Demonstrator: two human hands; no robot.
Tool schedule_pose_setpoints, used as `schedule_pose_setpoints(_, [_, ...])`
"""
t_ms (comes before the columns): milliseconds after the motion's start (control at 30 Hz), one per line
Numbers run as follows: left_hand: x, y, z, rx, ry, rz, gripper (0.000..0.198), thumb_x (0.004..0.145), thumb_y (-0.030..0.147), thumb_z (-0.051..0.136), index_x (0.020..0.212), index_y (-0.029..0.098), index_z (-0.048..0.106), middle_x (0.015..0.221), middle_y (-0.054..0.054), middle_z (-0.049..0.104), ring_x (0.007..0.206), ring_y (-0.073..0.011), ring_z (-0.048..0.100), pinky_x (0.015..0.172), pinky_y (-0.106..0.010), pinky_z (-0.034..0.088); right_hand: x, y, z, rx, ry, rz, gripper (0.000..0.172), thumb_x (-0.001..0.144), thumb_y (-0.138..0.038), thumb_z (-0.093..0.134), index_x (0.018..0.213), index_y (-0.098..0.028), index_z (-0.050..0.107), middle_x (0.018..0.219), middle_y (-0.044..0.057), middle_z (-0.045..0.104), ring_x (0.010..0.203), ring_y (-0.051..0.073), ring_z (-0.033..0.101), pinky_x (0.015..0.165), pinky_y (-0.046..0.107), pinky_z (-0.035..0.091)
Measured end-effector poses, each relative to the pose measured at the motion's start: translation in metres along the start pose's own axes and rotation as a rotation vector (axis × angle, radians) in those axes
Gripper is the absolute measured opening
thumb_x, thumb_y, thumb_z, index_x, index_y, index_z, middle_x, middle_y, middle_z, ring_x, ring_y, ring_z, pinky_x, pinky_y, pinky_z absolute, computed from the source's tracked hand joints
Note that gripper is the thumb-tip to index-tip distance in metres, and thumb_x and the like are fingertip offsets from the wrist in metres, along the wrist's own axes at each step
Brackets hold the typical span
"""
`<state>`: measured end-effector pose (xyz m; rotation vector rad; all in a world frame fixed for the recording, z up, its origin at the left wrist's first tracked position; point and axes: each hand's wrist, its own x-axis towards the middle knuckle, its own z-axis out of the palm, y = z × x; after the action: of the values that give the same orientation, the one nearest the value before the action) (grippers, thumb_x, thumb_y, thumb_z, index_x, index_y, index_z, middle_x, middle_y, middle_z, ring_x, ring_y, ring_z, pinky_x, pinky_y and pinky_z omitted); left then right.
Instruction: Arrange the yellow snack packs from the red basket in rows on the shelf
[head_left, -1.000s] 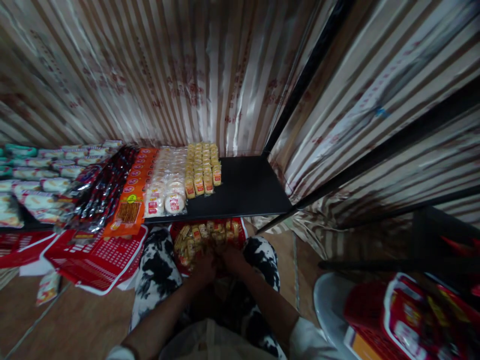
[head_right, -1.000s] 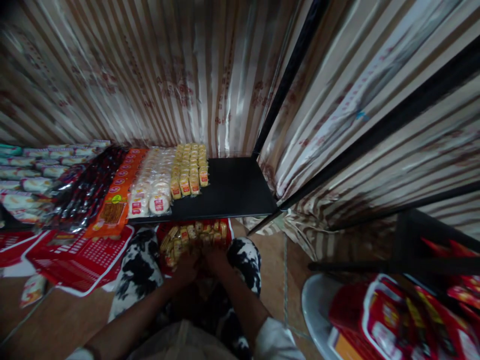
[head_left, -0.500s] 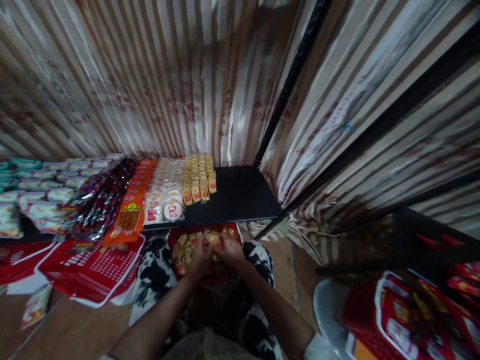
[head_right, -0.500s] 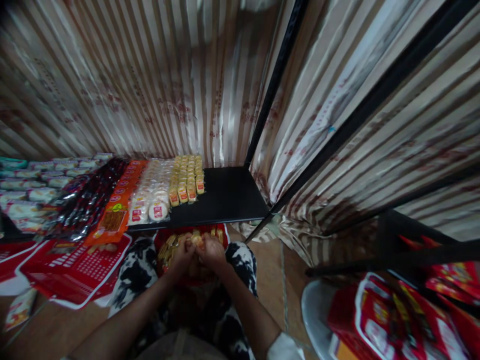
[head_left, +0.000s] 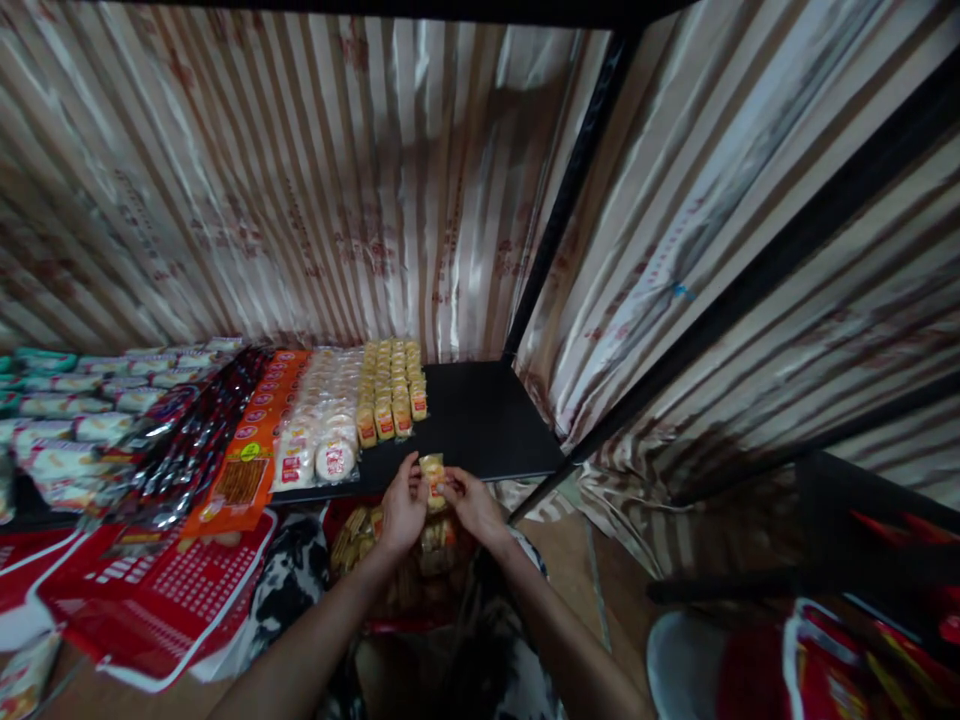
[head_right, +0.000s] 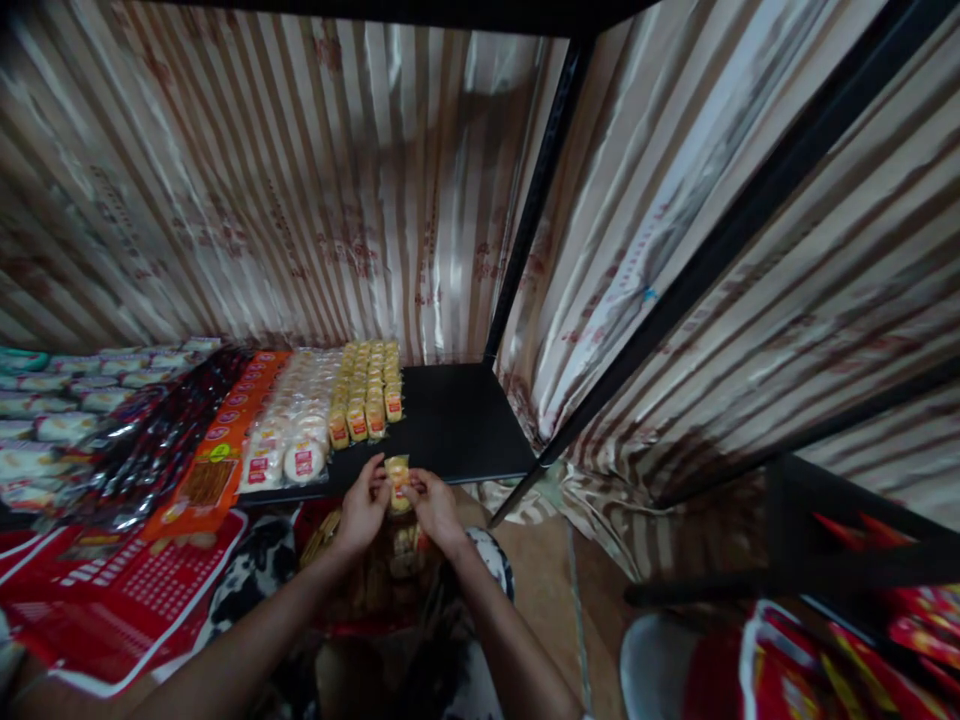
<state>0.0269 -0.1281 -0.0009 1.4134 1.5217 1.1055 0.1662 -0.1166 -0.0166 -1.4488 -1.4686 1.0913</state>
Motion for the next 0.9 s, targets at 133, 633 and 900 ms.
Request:
schedule_pose_setpoints(133, [0.020, 0.004, 0.014, 0.022, 0.085, 0.139, 0.045, 0.082, 0.020, 0.044, 0.126, 0.013, 0.044, 0.123, -0.014, 0.056, 0.104, -0.0169, 0.059, 0.084, -0.031, 0.052, 0.033, 0.000, -0.003, -0.034, 0.147, -0.047, 0.029, 0.075, -0.034, 0.057, 0.097, -0.018, 0.065, 0.088, 0.006, 0.068, 0.077, 0.018, 0.064, 0.073, 0.031, 0.052])
schedule_pose_setpoints(633, [0.070, -0.019, 0.036, 0.257, 0.086, 0.200, 0.044, 0.087, 0.023, 0.033, 0.127, 0.011, 0.049, 0.135, -0.014, 0.051, 0.128, -0.0205, 0.043, 0.111, -0.042, 0.032, 0.118, -0.002, 0.020, -0.226, 0.249, -0.078, 0.022, 0.081, -0.028, 0.052, 0.098, -0.021, 0.064, 0.091, 0.005, 0.065, 0.081, 0.017, 0.063, 0.073, 0.028, 0.052])
schedule_pose_setpoints(900, [0.075, -0.039, 0.036, 0.263, 0.065, 0.272, 0.044, 0.090, 0.026, 0.030, 0.126, 0.011, 0.051, 0.133, -0.014, 0.052, 0.128, -0.0206, 0.044, 0.110, -0.042, 0.033, 0.126, 0.004, 0.031, -0.227, 0.216, -0.064, 0.024, 0.083, -0.028, 0.050, 0.101, -0.021, 0.064, 0.095, 0.006, 0.063, 0.086, 0.018, 0.061, 0.075, 0.030, 0.053])
